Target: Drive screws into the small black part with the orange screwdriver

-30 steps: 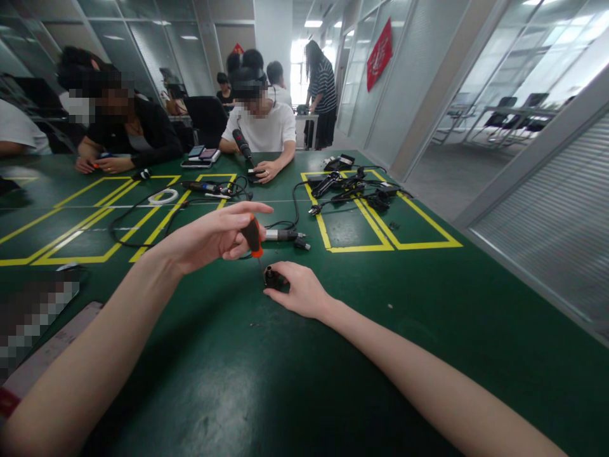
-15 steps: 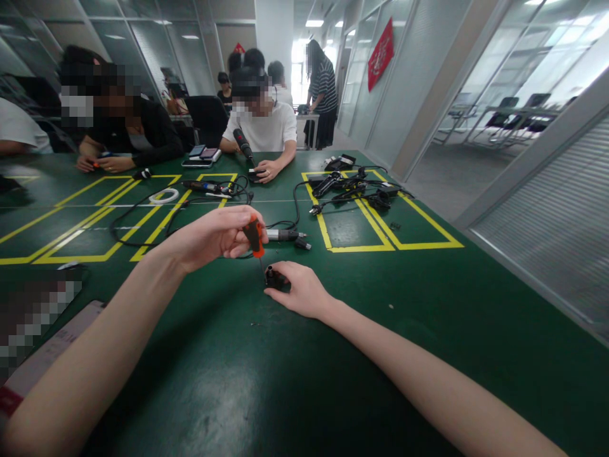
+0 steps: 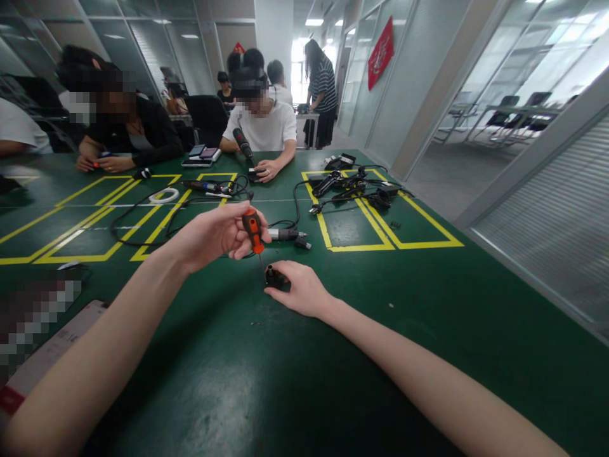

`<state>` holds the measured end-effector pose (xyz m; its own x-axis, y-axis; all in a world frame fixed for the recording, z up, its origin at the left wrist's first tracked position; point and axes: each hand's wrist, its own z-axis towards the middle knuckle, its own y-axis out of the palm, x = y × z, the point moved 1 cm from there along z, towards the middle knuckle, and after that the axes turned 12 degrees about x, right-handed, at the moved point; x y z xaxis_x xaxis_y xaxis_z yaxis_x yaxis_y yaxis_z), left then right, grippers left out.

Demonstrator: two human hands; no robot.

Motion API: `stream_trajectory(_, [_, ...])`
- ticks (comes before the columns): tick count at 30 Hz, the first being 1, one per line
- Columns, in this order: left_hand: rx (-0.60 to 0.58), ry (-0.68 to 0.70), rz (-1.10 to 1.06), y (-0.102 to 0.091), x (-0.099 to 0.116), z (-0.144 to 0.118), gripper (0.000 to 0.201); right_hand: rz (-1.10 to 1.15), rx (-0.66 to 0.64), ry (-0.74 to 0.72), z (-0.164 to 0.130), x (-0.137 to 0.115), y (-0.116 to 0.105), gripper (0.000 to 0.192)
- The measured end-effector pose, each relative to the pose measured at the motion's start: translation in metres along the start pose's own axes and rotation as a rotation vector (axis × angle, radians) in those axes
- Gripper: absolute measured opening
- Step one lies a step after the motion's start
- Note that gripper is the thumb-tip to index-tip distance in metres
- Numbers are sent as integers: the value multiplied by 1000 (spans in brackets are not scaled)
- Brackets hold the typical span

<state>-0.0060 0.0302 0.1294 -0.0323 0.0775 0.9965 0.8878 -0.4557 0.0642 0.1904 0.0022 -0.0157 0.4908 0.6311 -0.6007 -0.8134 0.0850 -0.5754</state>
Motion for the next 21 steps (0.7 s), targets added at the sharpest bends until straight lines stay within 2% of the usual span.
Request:
stream_trajectory(6, [156, 80, 78, 6, 1, -2, 54, -23, -6, 8, 0, -1, 0, 29])
stream_trajectory(9, [206, 173, 188, 9, 3, -4, 46, -21, -2, 7, 1, -2, -1, 29])
stream_trajectory(11, [244, 296, 311, 12, 3, -6, 40, -15, -5, 7, 1, -2, -1, 29])
stream_trajectory(15, [478, 737, 693, 14, 1, -8, 28, -14, -5, 3, 0, -1, 0, 30])
stream_trajectory(17, [549, 900, 875, 14, -1, -9, 27, -18, -1, 2, 0, -1, 0, 29])
stream_trajectory(21, [544, 973, 1110, 15, -7, -10, 25, -18, 6, -8, 0, 0, 0, 29])
